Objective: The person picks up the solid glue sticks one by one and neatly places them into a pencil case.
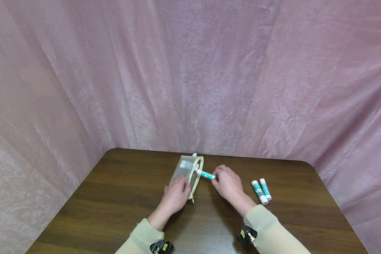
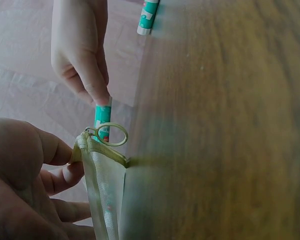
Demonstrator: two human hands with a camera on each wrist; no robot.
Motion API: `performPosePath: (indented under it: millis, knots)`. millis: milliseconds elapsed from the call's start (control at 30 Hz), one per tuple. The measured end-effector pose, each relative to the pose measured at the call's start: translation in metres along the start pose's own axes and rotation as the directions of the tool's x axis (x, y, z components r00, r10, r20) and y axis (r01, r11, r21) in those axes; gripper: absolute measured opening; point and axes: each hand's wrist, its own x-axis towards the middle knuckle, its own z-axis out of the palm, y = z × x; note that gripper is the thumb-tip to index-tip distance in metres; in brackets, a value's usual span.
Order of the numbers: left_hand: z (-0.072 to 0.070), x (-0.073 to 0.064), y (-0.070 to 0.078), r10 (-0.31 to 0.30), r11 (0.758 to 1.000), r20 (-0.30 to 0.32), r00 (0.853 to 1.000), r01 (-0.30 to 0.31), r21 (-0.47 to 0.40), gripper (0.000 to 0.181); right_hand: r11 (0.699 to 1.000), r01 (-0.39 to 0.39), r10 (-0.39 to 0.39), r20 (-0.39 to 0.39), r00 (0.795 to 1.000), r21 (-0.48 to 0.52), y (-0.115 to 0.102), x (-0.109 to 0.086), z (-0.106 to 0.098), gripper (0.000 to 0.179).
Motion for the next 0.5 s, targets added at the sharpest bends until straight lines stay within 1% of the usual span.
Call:
performPosePath:
  millis: [67,133,167,200,233,367,500]
  knots:
    - [0.000,0.000,0.000,-0.002,1.000,0.002,1.000,0.002,0.001,0.022,1.000,-0.002,0.002,0.009,1.000,0.002,-0.001,0.001,0.002,0.008]
    - [-0.005,0.000,0.004,-0.020,1.000,0.031,0.999,0.021,-0.012,0.023,1.000,0.000,0.000,0.016,1.000,0.003,-0.003,0.004,0.004,0.009]
    - [-0.005,0.001,0.004,-0.028,1.000,0.041,0.999,0.028,-0.006,0.024,1.000,0.003,-0.003,0.018,1.000,0.003,-0.004,0.005,0.006,0.010]
    - [-0.009,0.000,0.009,-0.039,0.999,0.056,0.998,0.040,-0.011,0.025,1.000,0.007,-0.007,0.020,1.000,0.003,-0.005,0.006,0.007,0.010]
    - [-0.009,0.000,0.009,-0.046,0.999,0.065,0.997,0.046,-0.004,0.025,1.000,0.011,-0.011,0.021,1.000,0.004,-0.006,0.007,0.008,0.010]
    - [-0.010,0.001,0.010,-0.056,0.998,0.079,0.995,0.054,0.029,0.025,1.000,0.025,-0.025,0.026,0.999,0.001,-0.010,0.013,0.014,0.012]
    - [-0.010,0.001,0.011,-0.060,0.998,0.083,0.995,0.057,0.034,0.024,0.999,0.031,-0.030,0.024,0.999,-0.009,-0.014,0.016,0.018,0.012]
